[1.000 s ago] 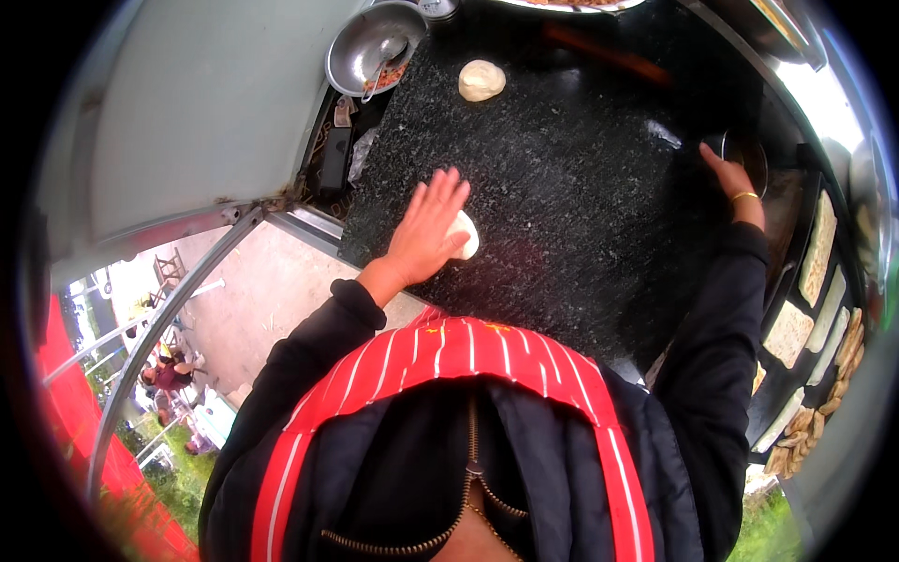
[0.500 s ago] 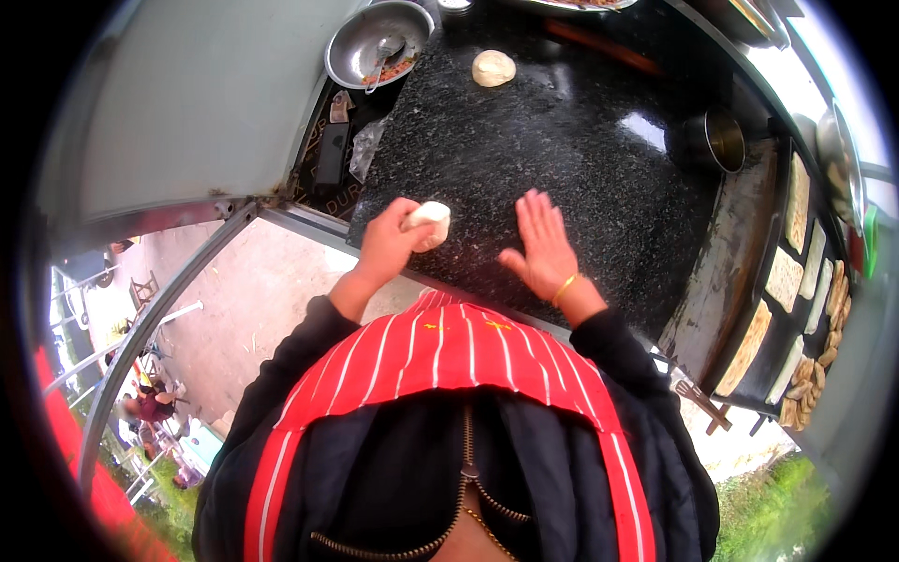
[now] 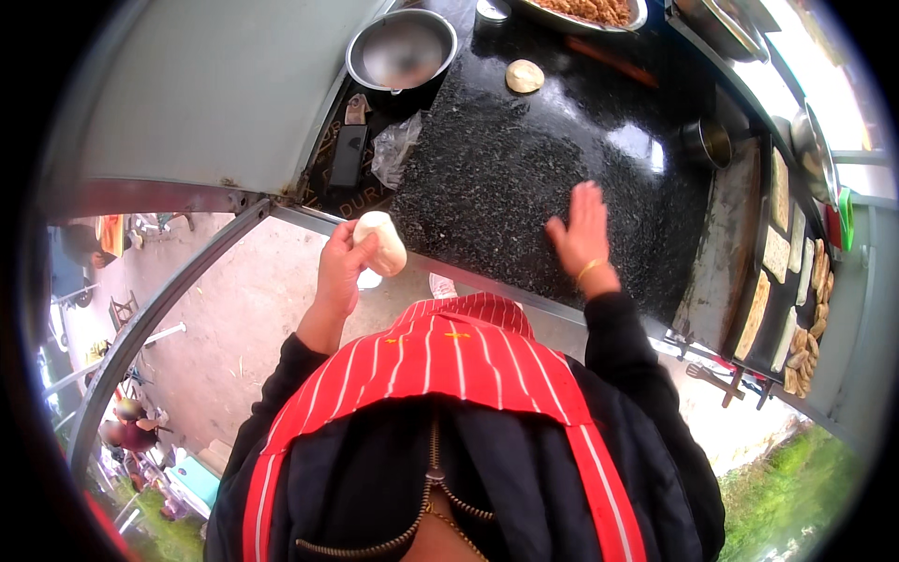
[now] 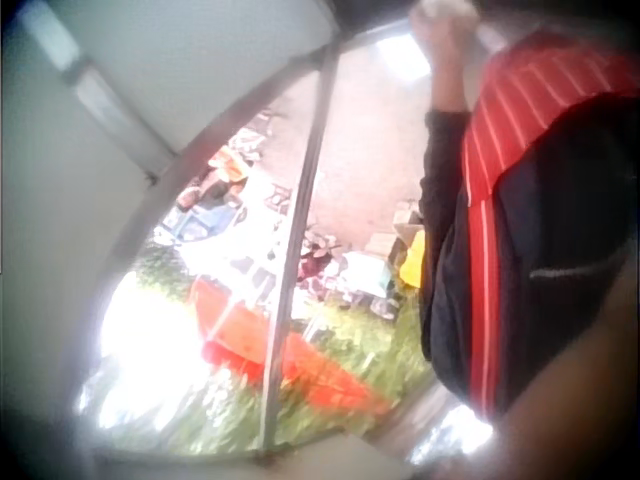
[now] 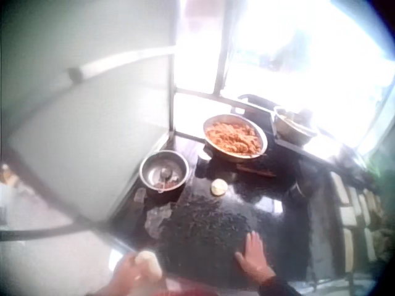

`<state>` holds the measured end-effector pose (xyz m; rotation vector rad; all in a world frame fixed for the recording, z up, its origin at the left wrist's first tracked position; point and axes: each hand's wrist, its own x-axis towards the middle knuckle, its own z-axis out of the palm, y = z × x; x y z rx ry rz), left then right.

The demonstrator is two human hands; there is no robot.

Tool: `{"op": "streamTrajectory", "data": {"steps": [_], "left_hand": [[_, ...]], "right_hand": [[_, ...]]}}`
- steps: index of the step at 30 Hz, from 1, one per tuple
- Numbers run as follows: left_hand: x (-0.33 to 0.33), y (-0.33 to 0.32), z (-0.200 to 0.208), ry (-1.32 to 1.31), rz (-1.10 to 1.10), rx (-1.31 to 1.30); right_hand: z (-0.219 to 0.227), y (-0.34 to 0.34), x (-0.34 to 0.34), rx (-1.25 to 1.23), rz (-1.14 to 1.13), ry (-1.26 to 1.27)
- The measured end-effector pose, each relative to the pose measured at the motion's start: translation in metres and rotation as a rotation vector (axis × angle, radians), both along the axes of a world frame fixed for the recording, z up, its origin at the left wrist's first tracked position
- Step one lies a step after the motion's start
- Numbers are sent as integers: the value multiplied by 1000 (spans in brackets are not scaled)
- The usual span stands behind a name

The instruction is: The person prepares stuffed flatbreads at an outdoor food stall. They roll out dough balls into flat circles, spread a meat filling onto the dough, fold the dough over the filling, and place the parcels onto a hot griddle. The person also flips the cooking flatbreads and hands a finished item to a customer.

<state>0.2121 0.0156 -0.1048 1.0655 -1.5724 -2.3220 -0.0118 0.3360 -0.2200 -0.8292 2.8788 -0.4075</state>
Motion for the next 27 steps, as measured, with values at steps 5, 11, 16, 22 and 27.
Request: {"op": "streamTrajectory", "data": {"steps": [5,11,16,22,27], "left_hand": [[10,-1,-1,-4,28,49],[-1,14,17,43,22,33],[-12,27,17,56,82,46],[-56,56,19,12,4,48],[-75,73,13,-13,-23,107]], "right_hand": [[10,-137,-21,-182,74,88],[30,-96,21,-141,209,-85],[7,-38,-92,-54,-337,71],[10,-180,-1,-413,315,78],[26,-74,-99,-251,-67,39]]}}
